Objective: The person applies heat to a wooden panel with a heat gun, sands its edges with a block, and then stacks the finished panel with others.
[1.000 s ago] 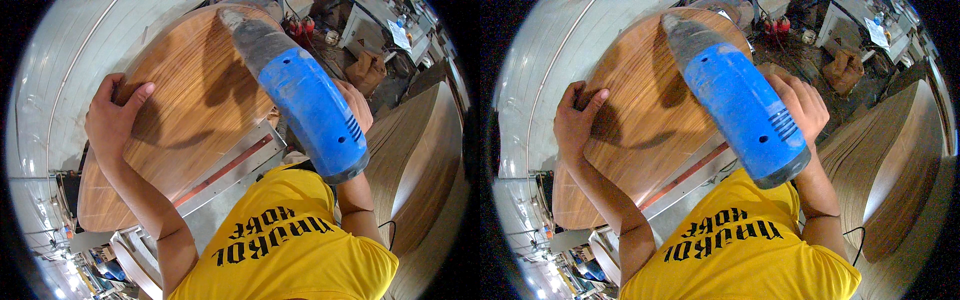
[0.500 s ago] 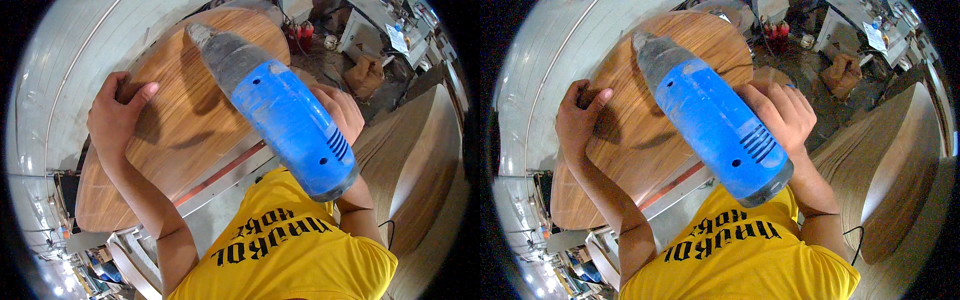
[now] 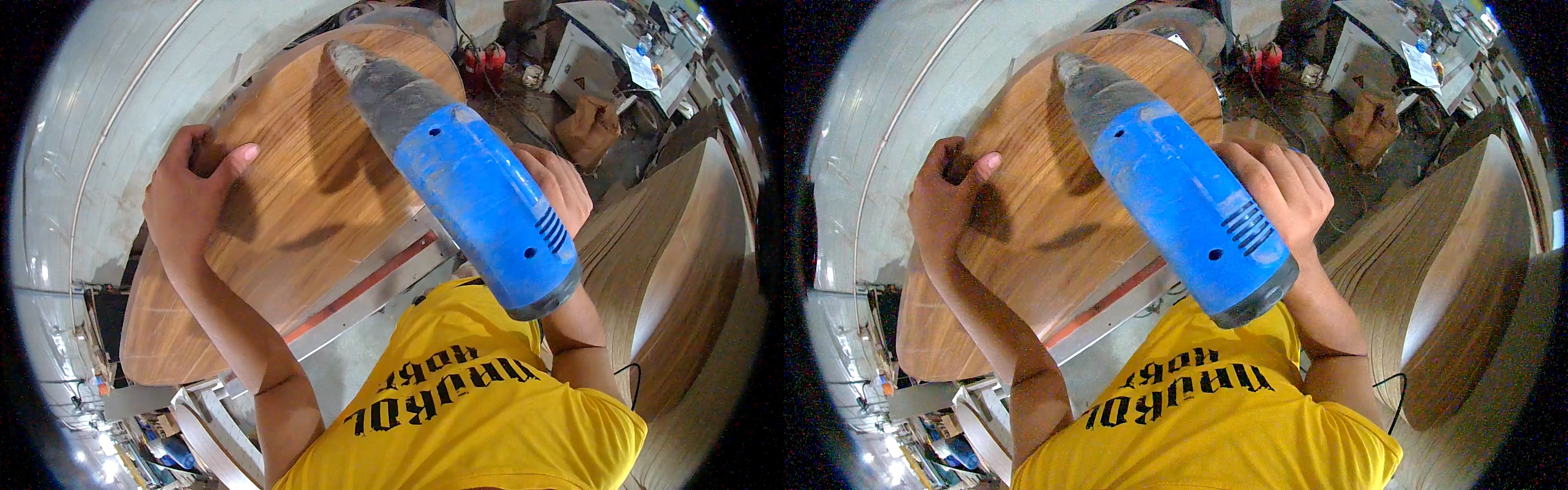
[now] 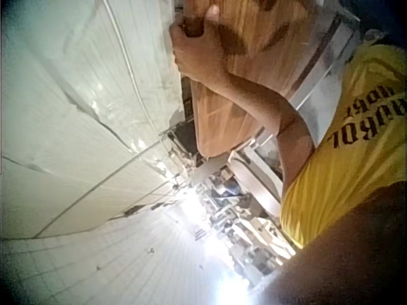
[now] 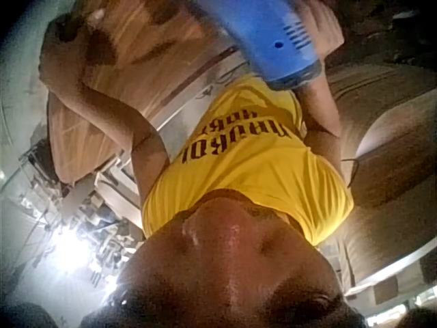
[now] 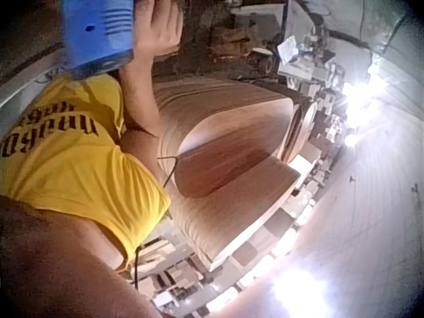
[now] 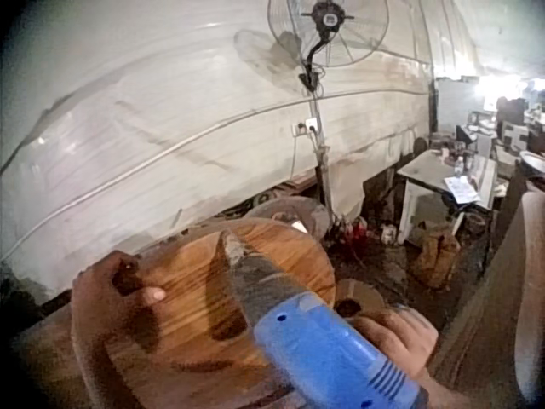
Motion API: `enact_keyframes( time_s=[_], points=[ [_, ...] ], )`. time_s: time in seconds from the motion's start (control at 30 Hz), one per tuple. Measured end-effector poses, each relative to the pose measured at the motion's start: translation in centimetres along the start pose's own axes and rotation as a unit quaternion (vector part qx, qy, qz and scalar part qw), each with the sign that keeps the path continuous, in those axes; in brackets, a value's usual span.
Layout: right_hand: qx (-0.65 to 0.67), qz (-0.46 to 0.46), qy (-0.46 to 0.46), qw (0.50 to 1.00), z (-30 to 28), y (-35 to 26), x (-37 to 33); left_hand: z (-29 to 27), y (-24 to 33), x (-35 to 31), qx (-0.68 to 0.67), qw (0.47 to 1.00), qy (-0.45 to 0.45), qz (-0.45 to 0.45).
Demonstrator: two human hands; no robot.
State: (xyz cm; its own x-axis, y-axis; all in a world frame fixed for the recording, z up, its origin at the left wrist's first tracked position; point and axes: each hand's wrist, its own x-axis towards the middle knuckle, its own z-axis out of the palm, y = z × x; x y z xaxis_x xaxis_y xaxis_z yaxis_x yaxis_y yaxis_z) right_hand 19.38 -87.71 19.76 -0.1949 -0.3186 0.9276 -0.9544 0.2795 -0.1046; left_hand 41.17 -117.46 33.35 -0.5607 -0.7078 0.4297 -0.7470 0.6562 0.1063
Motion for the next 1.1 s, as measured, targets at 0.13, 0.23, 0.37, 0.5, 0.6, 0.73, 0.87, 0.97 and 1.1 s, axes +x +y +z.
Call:
enact_keyframes(
  time_s=[0.13,0.23,0.37,0.5,0.6,0.73,0.87,0.97,1.1],
  points=[
    [-0.030,0.033,-0.019,0.999,-0.6,0.6,-0.8,0.2,0.0,0.1,0.001,1.000,0.000,-0.001],
    [-0.034,0.059,-0.038,0.997,-1.0,1.2,-1.5,0.2,0.1,0.1,0.000,1.000,-0.001,0.001],
    [-0.053,0.088,-0.052,0.993,-1.3,2.1,-2.6,0.1,0.3,0.1,0.013,1.000,-0.001,0.004],
    [0.079,0.215,-0.030,0.973,-1.8,3.8,-4.0,-0.3,0.4,-0.1,-0.011,1.000,-0.007,-0.002],
    [0.214,0.312,-0.002,0.926,-2.2,6.0,-4.8,-0.7,0.5,-0.3,-0.031,0.999,-0.019,-0.011],
    [0.127,0.343,-0.038,0.930,-1.9,9.2,-4.0,-1.1,0.1,-0.7,-0.045,0.999,-0.012,0.000],
    [0.156,0.268,0.014,0.951,-1.3,10.0,-0.5,-1.1,-0.3,-1.2,-0.048,0.999,0.010,0.011],
    [-0.049,0.099,-0.087,0.990,-1.2,9.6,3.7,-1.0,-0.3,-1.4,-0.037,0.998,0.038,0.036],
    [-0.216,-0.070,-0.116,0.967,1.4,9.9,9.5,-0.9,-0.2,-1.7,-0.044,0.997,0.030,0.049]
  ],
)
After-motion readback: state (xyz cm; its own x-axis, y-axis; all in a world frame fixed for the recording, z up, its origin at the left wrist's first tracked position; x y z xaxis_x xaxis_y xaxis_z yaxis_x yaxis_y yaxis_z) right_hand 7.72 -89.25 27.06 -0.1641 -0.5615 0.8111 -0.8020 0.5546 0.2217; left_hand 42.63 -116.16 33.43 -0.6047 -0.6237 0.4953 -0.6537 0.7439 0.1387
